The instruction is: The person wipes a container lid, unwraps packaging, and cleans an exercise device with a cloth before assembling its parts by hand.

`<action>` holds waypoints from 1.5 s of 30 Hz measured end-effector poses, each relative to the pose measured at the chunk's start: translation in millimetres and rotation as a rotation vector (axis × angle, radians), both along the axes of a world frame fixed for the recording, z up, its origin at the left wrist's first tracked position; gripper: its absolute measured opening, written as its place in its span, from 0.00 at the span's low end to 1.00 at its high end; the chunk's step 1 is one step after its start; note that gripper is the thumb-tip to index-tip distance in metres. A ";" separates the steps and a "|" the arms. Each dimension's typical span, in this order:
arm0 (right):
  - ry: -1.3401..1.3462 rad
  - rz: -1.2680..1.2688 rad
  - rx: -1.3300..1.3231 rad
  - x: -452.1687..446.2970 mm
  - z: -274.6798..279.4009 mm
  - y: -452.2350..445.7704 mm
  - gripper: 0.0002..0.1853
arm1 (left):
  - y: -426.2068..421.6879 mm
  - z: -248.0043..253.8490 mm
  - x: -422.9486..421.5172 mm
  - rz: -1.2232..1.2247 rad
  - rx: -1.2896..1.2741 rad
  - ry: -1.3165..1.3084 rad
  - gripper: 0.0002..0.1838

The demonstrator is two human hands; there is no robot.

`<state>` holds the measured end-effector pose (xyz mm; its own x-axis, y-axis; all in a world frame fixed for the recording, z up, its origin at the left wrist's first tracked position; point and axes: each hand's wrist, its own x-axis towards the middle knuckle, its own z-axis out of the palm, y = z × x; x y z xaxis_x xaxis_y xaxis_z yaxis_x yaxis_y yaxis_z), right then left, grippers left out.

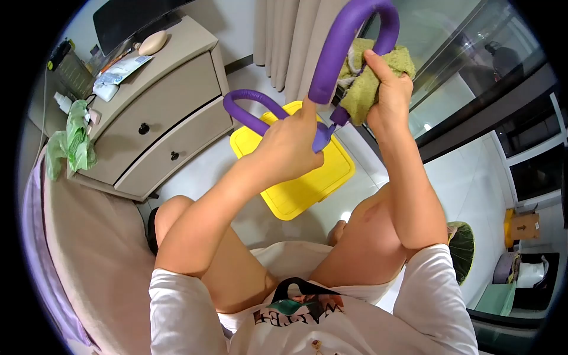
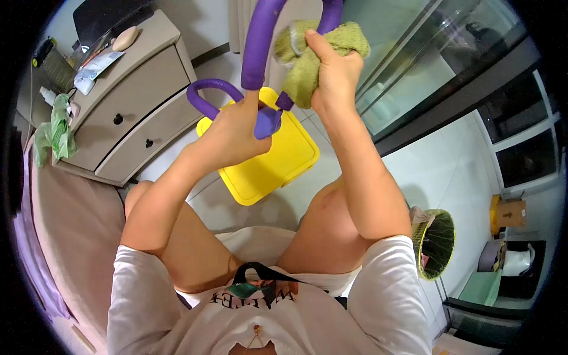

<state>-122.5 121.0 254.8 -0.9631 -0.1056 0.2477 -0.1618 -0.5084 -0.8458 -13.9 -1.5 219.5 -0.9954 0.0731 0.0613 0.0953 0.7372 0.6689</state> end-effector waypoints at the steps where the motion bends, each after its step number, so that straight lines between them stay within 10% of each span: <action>1: 0.020 -0.007 -0.012 -3.3 3.5 3.0 0.12 | 1.4 -0.9 0.2 -0.007 0.001 0.009 0.45; 7: 0.070 0.036 0.066 0.2 -15.3 -6.7 0.09 | -4.9 -12.3 -3.7 -0.036 -0.016 0.194 0.37; 11: -0.004 0.070 0.221 26.0 -36.1 -19.7 0.09 | -10.6 7.9 -5.5 0.045 0.114 0.001 0.51; 22: -0.007 -0.018 0.092 -0.9 -14.9 -8.3 0.10 | -9.0 -12.3 -6.0 -0.212 -0.129 0.074 0.25; 45: -0.086 -0.019 0.415 21.3 -38.9 -8.6 0.10 | 4.5 -24.1 -6.7 -0.038 -0.031 0.138 0.33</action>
